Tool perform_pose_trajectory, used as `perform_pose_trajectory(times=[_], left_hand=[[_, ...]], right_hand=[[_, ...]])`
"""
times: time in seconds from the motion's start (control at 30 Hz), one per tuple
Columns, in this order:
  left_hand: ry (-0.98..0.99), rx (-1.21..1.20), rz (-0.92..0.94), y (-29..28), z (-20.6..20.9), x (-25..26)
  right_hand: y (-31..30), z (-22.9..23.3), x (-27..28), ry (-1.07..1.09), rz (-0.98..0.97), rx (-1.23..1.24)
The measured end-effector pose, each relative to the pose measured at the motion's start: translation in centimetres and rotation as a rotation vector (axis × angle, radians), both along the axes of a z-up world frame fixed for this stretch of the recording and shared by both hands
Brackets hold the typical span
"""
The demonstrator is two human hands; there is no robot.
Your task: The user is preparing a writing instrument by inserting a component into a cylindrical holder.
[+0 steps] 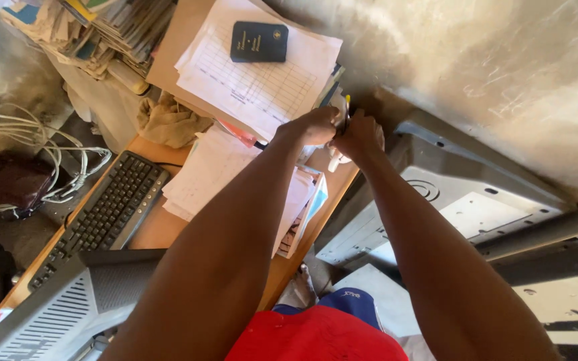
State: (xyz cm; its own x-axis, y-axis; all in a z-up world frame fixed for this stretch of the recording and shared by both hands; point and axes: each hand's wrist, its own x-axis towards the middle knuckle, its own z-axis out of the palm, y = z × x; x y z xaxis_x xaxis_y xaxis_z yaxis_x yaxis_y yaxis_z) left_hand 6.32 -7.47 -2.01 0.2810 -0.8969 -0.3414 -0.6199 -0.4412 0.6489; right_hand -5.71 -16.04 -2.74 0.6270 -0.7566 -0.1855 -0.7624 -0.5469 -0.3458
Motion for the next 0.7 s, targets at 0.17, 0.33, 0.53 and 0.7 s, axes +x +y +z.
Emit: perform_pose_trajectory(times=[0.17,0.33,0.53,0.7], left_hand=[[-0.057,0.087,-0.047,0.0,0.3,-0.8],[-0.001,0.07,0.057,-0.2,-0.1,-1.1],[-0.028,0.023,0.035,-0.4,-0.3,-1.5],[0.022,-0.107,0.267,-4.1,-6.2,-0.6]], right_hand=[[-0.7,-4.0,1.1,-0.017,0.03,-0.099],[-1.4,-6.3,1.5,-0.059,0.03,-0.14],[-3.1,-7.2,1.3,0.023,0.062,-0.038],[-6.5,-8.9,0.8,-0.113,0.102,0.017]])
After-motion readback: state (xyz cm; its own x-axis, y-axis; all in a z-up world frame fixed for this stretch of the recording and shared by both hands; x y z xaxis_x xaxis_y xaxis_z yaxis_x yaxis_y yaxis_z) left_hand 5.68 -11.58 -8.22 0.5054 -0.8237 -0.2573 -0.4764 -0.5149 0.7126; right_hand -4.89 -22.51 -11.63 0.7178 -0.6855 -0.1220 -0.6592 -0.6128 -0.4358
